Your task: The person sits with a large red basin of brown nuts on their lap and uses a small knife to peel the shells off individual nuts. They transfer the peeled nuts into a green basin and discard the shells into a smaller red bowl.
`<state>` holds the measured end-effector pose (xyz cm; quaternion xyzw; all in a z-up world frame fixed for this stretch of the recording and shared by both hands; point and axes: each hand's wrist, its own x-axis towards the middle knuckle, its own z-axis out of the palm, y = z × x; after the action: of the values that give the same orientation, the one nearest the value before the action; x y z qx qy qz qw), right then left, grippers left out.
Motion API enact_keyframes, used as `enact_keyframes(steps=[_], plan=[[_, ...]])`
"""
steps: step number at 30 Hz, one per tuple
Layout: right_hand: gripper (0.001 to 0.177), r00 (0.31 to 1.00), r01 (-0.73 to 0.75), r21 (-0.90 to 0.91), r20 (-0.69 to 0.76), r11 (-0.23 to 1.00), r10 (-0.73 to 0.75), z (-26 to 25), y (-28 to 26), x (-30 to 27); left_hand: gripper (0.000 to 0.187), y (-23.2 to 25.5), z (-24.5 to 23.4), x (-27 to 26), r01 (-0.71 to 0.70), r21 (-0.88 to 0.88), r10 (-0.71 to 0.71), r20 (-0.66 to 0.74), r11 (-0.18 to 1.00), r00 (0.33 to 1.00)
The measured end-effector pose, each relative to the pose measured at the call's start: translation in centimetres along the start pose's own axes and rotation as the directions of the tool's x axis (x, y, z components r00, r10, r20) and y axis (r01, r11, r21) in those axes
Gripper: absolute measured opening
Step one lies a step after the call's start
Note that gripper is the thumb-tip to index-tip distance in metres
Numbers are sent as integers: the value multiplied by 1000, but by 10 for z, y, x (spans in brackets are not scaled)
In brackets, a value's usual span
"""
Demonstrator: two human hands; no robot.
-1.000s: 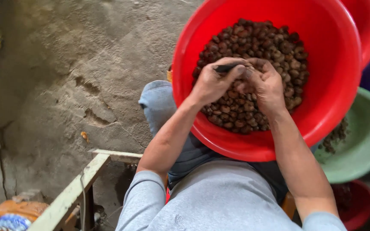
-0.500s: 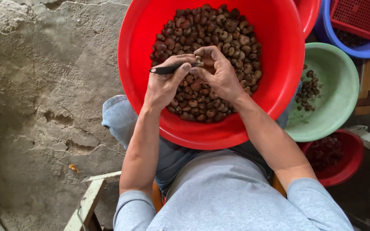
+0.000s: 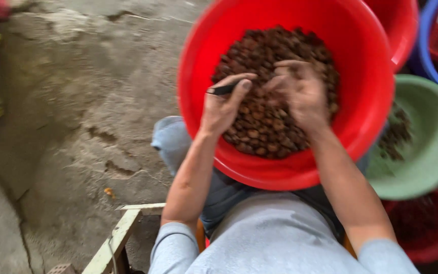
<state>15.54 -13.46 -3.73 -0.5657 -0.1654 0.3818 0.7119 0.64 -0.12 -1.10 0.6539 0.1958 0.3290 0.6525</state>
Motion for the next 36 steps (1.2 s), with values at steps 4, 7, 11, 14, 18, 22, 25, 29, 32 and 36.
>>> enact_keyframes(steps=[4, 7, 11, 14, 18, 22, 25, 29, 32, 36], plan=[[27, 963, 228, -109, -118, 968, -241, -47, -29, -23, 22, 8, -8, 1, 196, 25, -196, -24, 980, 980], [24, 882, 334, -297, -237, 895, -408, -117, -34, -50, 26, 8, -6, -1, 230, 91, -226, -53, 969, 973], [22, 827, 201, -734, -228, 649, -515, -234, -6, -88, 26, 13, -3, -2, 260, 102, -259, -26, 960, 966], [26, 837, 55, -815, -277, 577, -471, -287, 14, -109, 24, 13, -2, -3, 244, 120, -244, -13, 962, 970], [33, 801, 50, -893, -231, 446, -553, -315, 29, -121, 26, 10, -1, -2, 263, 160, -263, -23, 951, 964], [29, 743, 116, -899, -204, 423, -638, -218, -14, -92, 25, 7, 0, -1, 261, 172, -262, -12, 950, 965], [22, 738, 343, -807, -84, 480, -670, -135, -38, -67, 27, 3, -1, -2, 281, 186, -279, -40, 942, 960], [31, 945, 254, -915, 166, 314, -281, -40, -27, -36, 30, 0, 0, -4, 154, 183, -134, -117, 971, 984], [34, 950, 289, -955, 295, 70, 101, -1, 26, -3, 30, -3, -1, -3, 120, 222, -80, -181, 968, 980], [52, 831, 553, -804, 515, -219, 208, 10, 113, 7, 28, -1, -2, -2, 105, 293, -41, -217, 950, 975]])
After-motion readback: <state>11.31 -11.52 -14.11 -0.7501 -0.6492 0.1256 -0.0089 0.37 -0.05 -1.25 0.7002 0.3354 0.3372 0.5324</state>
